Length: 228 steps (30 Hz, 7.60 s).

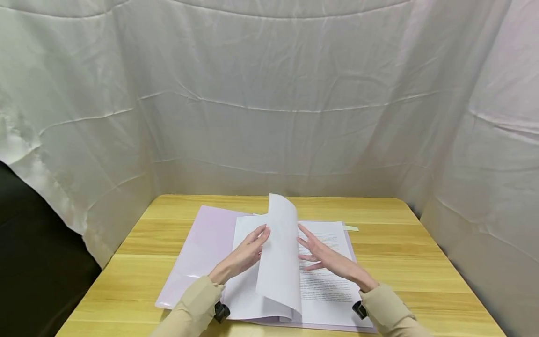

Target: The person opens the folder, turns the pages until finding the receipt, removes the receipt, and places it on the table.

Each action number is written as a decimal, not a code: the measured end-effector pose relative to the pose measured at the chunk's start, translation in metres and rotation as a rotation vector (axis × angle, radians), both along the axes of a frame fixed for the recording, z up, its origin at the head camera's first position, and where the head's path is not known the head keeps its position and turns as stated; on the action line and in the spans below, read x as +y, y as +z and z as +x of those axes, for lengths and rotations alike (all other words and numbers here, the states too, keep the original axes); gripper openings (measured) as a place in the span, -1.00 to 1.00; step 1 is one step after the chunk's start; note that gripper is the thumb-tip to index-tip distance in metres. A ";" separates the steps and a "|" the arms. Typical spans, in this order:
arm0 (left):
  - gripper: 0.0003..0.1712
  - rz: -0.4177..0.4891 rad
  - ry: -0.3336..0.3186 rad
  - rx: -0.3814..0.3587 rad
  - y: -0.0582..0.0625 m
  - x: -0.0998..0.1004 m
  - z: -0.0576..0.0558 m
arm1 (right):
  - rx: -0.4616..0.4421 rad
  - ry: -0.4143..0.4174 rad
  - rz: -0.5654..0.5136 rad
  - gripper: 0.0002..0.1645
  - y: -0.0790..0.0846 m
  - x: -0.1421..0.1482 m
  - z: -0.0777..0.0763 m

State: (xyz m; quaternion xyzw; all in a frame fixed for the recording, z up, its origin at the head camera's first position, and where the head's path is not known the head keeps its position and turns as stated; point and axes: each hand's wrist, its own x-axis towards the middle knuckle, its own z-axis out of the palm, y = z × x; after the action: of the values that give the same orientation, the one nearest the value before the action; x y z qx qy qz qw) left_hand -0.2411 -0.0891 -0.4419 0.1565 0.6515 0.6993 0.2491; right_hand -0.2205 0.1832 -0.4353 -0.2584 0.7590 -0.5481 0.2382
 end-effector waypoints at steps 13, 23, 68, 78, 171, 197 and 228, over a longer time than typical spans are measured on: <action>-0.27 -0.036 0.146 0.054 -0.007 -0.006 -0.009 | 0.048 0.049 -0.026 -0.20 -0.008 0.001 -0.006; 0.05 -0.180 0.326 0.015 -0.013 -0.011 -0.013 | 0.066 -0.010 -0.019 -0.26 -0.016 0.009 -0.012; 0.08 -0.766 0.379 0.312 -0.042 -0.051 -0.041 | 0.331 -0.281 0.253 -0.32 -0.052 0.068 -0.073; 0.13 -0.835 0.389 0.365 -0.044 -0.049 -0.041 | 0.375 -0.363 0.322 -0.30 -0.058 0.078 -0.080; -0.13 -0.763 0.120 0.401 -0.051 -0.053 -0.042 | 0.450 -0.828 0.458 -0.78 -0.062 0.084 -0.110; -0.16 -0.761 0.034 0.431 -0.049 -0.056 -0.040 | 0.163 -0.565 0.287 0.07 -0.050 0.080 -0.093; -0.18 -0.743 -0.041 0.488 -0.048 -0.055 -0.025 | -0.112 -0.225 -0.075 0.05 -0.036 0.074 -0.047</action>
State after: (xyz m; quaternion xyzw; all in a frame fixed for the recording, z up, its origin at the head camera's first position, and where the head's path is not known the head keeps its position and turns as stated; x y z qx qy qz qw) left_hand -0.2665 -0.1445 -0.4902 0.2296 0.8951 0.3551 0.1413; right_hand -0.2672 0.2577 -0.4717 -0.1495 0.7477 -0.6128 0.2074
